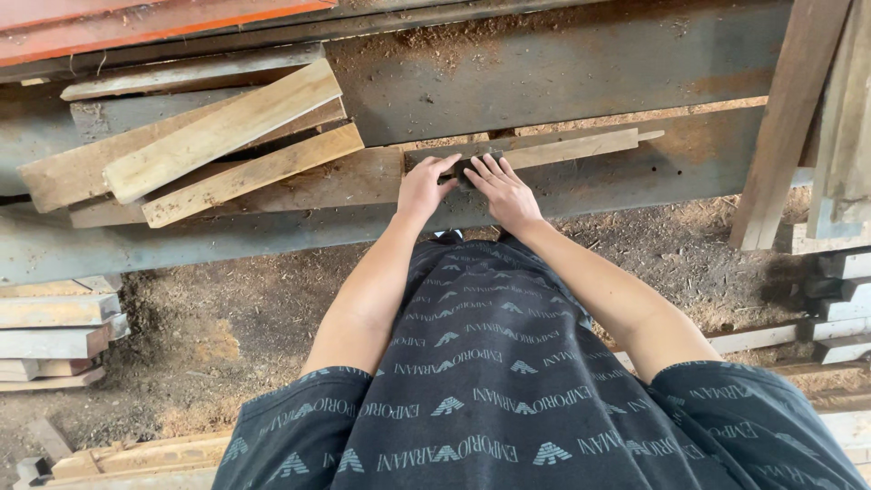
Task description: The person sands a wooden block by hand using sandpaper on a workbench and then gathers additional pieces of lumber.
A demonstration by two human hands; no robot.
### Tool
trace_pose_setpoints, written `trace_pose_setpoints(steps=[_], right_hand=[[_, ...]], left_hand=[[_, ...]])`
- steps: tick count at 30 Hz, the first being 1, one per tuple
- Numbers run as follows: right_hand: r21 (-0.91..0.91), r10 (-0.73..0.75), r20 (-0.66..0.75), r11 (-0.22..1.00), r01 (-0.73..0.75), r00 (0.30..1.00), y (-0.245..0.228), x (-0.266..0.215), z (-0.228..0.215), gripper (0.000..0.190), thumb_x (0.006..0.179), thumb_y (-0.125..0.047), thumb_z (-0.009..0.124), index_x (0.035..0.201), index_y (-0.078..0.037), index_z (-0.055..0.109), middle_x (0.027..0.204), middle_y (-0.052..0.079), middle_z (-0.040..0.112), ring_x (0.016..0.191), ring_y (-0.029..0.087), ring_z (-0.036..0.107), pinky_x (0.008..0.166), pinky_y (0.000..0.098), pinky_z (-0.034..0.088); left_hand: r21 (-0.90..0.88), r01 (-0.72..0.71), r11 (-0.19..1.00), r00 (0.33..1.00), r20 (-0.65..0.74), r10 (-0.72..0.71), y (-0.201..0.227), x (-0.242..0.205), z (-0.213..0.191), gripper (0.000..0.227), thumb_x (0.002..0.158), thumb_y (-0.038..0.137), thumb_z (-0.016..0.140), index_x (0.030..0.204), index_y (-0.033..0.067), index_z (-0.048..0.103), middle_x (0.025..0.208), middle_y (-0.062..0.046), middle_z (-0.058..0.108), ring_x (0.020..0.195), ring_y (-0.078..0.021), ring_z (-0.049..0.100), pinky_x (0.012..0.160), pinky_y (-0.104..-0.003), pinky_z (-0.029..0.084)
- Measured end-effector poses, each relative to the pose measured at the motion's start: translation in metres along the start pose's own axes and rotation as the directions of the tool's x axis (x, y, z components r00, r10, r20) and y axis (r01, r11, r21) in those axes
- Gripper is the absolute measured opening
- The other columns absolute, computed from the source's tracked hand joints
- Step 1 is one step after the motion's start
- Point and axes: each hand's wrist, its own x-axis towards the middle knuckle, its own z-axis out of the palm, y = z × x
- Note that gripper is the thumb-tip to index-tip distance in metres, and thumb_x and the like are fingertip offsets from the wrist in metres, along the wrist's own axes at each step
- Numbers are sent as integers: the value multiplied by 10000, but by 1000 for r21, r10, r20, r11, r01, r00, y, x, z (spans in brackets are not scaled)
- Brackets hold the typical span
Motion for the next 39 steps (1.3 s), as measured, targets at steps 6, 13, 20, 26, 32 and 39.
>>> trace_pose_setpoints(steps=[6,13,20,26,32,39], right_hand=[[-130,147,66,982,-137,987,39,-21,2,688,867,142,499,1510,-101,545,1622,101,462,1520,243,406,1289,416,299],[-122,233,-54,964,-238,971,20,-23,17,638,941,185,448,1499,-97,577,1649,55,468,1559,237,395,1342,379,273],[-323,322,14,897,-301,947,69,-49,-7,685,895,172,461,1525,-86,547,1635,82,426,1542,237,342,1309,374,218],[-63,427,-194,893,-445,883,69,-46,-3,608,943,148,435,1497,-75,547,1636,99,425,1548,259,349,1322,401,212],[119,86,20,989,-87,996,42,-44,-9,620,818,93,530,1410,-71,612,1514,106,535,1452,281,445,1247,447,281],[-90,356,-222,919,-383,908,100,-53,-22,609,888,125,530,1471,-45,571,1578,143,512,1490,302,445,1277,425,282]], left_hand=[[74,-9,997,1000,12,8,1,0,0,542,848,252,819,1352,160,642,1132,-94,708,1035,-324,677,866,-431,545],[121,-65,991,995,-66,73,6,0,12,651,752,246,847,1345,134,604,1259,-118,681,1148,-312,638,939,-467,487],[130,-62,990,998,-7,63,2,6,18,538,846,209,811,1349,159,629,1297,-68,701,1208,-273,635,1022,-432,464],[177,-69,982,997,-19,74,16,8,15,536,816,183,825,1308,105,627,1256,-99,691,1204,-298,621,1042,-441,443],[220,-222,950,972,-22,232,28,14,24,596,765,111,814,1321,58,606,1282,-130,668,1232,-323,604,1069,-463,436],[192,-109,975,994,-4,112,32,18,38,527,809,63,784,1311,94,625,1286,-84,682,1207,-286,637,988,-417,538]])
